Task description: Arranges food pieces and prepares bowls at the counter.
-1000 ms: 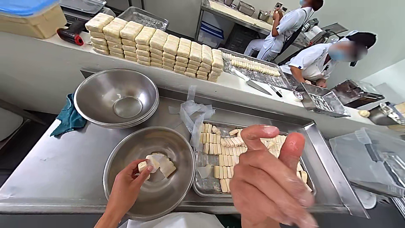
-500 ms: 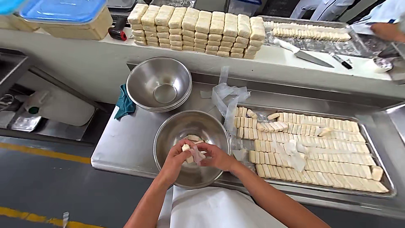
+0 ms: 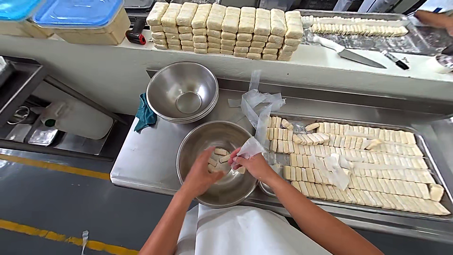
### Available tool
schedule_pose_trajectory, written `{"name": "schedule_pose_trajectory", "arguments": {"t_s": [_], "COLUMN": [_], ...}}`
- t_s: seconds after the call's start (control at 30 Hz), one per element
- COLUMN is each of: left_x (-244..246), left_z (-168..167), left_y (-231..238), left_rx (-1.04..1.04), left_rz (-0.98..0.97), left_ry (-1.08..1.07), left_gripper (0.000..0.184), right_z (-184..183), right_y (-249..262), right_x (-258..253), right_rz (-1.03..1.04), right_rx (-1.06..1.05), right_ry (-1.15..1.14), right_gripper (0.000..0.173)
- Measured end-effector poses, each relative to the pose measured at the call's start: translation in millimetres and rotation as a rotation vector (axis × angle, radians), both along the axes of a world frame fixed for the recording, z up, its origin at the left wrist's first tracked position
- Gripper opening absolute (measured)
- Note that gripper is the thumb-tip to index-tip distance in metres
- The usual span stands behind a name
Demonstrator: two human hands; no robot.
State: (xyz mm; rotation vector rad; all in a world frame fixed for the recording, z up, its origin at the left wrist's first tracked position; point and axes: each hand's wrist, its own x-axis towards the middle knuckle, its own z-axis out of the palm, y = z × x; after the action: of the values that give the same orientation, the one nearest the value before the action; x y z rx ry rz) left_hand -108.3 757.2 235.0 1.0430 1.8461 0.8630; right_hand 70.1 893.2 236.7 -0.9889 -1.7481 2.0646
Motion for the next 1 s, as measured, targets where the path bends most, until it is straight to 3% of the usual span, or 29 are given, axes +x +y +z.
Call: {"name": "schedule_pose_trajectory", "arguments": {"t_s": [0.07,0.13,0.23,0.3,0.4,0.57,0.63,0.73,0.9,1.0], "left_x": [20,31,33,34,35,36,35,36,34,31], "left_z": [-8,-19,-27,-24,-17,-23,-27,-27,-23,-17], "left_y": [11,20,22,18,14,14,14,13,12,11], "left_rx": [-0.029,-0.024,0.051,0.155,0.242,0.192,0.170,0.154,-0.028,-0.193], "left_rz": [-0.096,-0.118,0.039,0.209,0.289,0.212,0.275,0.266,0.160,-0.061], "left_ry": [-0.063,-0.073,-0.068,-0.102,-0.155,-0.308,-0.380,-0.185,0.228,0.353], "left_gripper": [0.077,0.059,0.045,0.039,0.035,0.052,0.035,0.020,0.031,0.039], "right_z": [18,35,42,27,-5,-29,-32,-31,-31,-29], "right_y": [-3,-5,-2,4,-1,-16,-17,-18,-16,-13], "right_x": [-4,-7,-7,-4,-5,-10,-10,-10,-8,0], "right_rz": [0.038,0.058,-0.054,-0.094,0.058,0.060,0.040,0.078,0.171,0.257], "right_rx": [-0.039,-0.024,0.134,0.268,0.139,0.000,0.020,0.190,0.364,0.398], "right_ry": [0.127,0.222,0.256,0.110,-0.155,-0.075,-0.077,-0.215,-0.395,-0.281], "right_gripper": [0.014,0.013,0.019,0.033,0.034,0.030,0.035,0.036,0.043,0.054]}}
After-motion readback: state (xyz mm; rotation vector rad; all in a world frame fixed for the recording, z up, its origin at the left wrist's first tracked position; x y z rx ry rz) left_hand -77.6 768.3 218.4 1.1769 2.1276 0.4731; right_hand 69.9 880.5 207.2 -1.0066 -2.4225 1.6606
